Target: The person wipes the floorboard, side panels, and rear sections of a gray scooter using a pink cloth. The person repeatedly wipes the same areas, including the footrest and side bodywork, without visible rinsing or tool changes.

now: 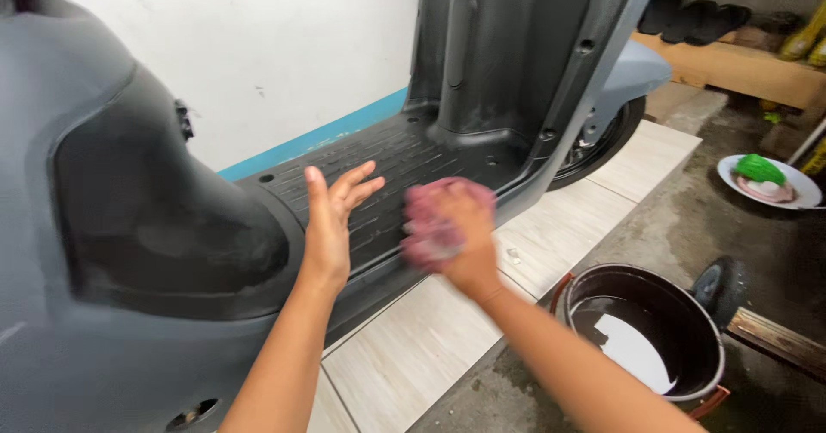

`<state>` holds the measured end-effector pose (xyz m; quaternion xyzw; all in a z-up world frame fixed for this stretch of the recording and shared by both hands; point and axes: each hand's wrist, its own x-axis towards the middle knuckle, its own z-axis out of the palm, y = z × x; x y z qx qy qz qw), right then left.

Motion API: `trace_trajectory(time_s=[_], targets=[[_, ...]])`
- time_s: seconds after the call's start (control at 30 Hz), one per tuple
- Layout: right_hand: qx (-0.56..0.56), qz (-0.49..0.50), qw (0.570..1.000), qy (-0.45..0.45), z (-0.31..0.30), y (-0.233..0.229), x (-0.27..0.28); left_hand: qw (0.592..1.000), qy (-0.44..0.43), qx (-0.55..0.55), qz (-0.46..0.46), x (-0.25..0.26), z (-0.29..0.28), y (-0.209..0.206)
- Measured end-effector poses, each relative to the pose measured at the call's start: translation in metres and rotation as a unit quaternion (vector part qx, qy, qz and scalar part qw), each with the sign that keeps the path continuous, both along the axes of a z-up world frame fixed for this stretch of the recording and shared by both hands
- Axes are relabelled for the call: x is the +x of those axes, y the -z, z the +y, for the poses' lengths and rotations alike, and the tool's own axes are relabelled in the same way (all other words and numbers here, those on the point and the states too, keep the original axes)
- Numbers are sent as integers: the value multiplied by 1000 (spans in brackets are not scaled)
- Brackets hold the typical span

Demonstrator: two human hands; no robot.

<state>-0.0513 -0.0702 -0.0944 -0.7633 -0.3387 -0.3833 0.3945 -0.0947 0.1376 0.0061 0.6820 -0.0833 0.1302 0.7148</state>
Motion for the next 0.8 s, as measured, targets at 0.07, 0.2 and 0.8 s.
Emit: trace_trajectory(time_s=[0.07,0.2,0.8], targets=[[39,-11,998,55,-24,0,17,1000,0,10,18,-6,-1,-4],[68,61,988,125,-42,1,22,1000,7,1,16,-10,-3,-9],[-116,-196,972,51,53,45,-35,993,-13,115,7,17,5,8]])
